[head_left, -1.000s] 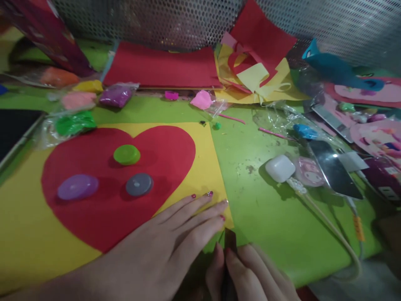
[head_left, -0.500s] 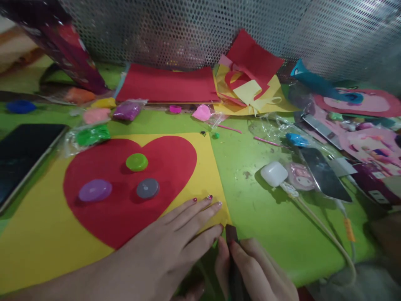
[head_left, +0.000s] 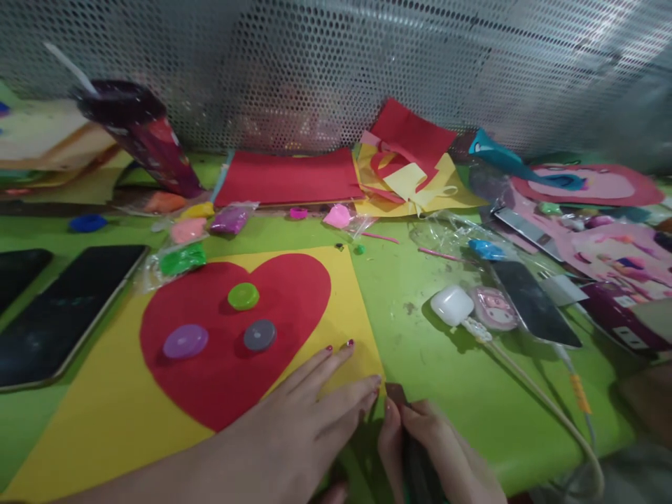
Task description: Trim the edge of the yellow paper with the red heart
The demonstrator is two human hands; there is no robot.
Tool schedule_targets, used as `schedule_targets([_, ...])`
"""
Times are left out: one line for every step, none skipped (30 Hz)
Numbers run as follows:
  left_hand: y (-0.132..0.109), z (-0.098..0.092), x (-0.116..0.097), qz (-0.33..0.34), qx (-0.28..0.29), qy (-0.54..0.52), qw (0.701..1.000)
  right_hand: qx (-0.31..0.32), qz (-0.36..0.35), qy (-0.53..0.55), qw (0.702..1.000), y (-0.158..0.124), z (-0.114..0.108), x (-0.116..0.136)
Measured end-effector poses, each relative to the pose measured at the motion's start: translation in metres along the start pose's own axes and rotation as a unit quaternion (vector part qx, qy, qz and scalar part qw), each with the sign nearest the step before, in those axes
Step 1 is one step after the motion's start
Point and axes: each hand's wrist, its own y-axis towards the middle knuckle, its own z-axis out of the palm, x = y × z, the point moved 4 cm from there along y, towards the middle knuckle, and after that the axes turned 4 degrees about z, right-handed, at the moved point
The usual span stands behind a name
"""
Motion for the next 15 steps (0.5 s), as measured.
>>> schedule_targets([0.0,-0.002,-0.001,0.001,0.003,0.002,1.0,0.013,0.01,0.001,1.0,-0.001,0.001,-0.003])
schedule_targets([0.0,-0.003,-0.003,0.006,0.007,0.008,1.0,0.018,0.019,0.005,1.0,-0.001,0.002,-0.005])
schedule_targets([0.0,-0.004,-0.004,0.011,0.01,0.014,1.0,0.015,0.026,0.015,0.999,-0.002,0.003,-0.006])
schedule_targets([0.0,-0.005,-0.005,0.012,0.009,0.019,1.0,0.006,0.031,0.027,0.999,-0.002,0.002,-0.007])
schedule_targets([0.0,-0.005,-0.006,0.011,0.004,0.021,1.0,-0.003,0.037,0.042,0.998,-0.001,0.002,-0.006])
schedule_targets([-0.001,-0.005,-0.006,0.01,-0.009,0.018,1.0,-0.01,0.048,0.058,0.997,-0.001,0.001,-0.006])
schedule_targets([-0.003,-0.005,-0.006,0.007,-0.031,0.01,0.999,-0.016,0.065,0.078,0.995,0.001,0.0,-0.005])
schedule_targets([-0.005,-0.005,-0.005,0.003,-0.058,-0.006,0.998,-0.024,0.087,0.1,0.991,0.002,-0.001,-0.005])
schedule_targets([-0.008,-0.005,-0.004,-0.007,-0.093,-0.03,0.995,-0.033,0.115,0.122,0.985,0.003,-0.003,-0.005])
schedule_targets([-0.011,-0.006,-0.001,-0.02,-0.137,-0.059,0.989,-0.043,0.146,0.145,0.978,0.004,-0.005,-0.005])
schedule_targets([-0.014,-0.007,0.001,-0.036,-0.185,-0.091,0.978,-0.05,0.178,0.167,0.968,0.004,-0.006,-0.007])
schedule_targets([-0.017,-0.009,0.004,-0.05,-0.234,-0.119,0.964,-0.053,0.212,0.185,0.958,0.005,-0.007,-0.009])
schedule_targets([-0.019,-0.011,0.007,-0.059,-0.28,-0.144,0.947,-0.049,0.246,0.199,0.947,0.004,-0.006,-0.011])
schedule_targets([-0.021,-0.013,0.008,-0.061,-0.321,-0.162,0.931,-0.041,0.276,0.212,0.937,0.004,-0.005,-0.014])
schedule_targets([-0.022,-0.017,0.009,-0.059,-0.357,-0.173,0.916,-0.03,0.3,0.223,0.927,0.003,-0.003,-0.017])
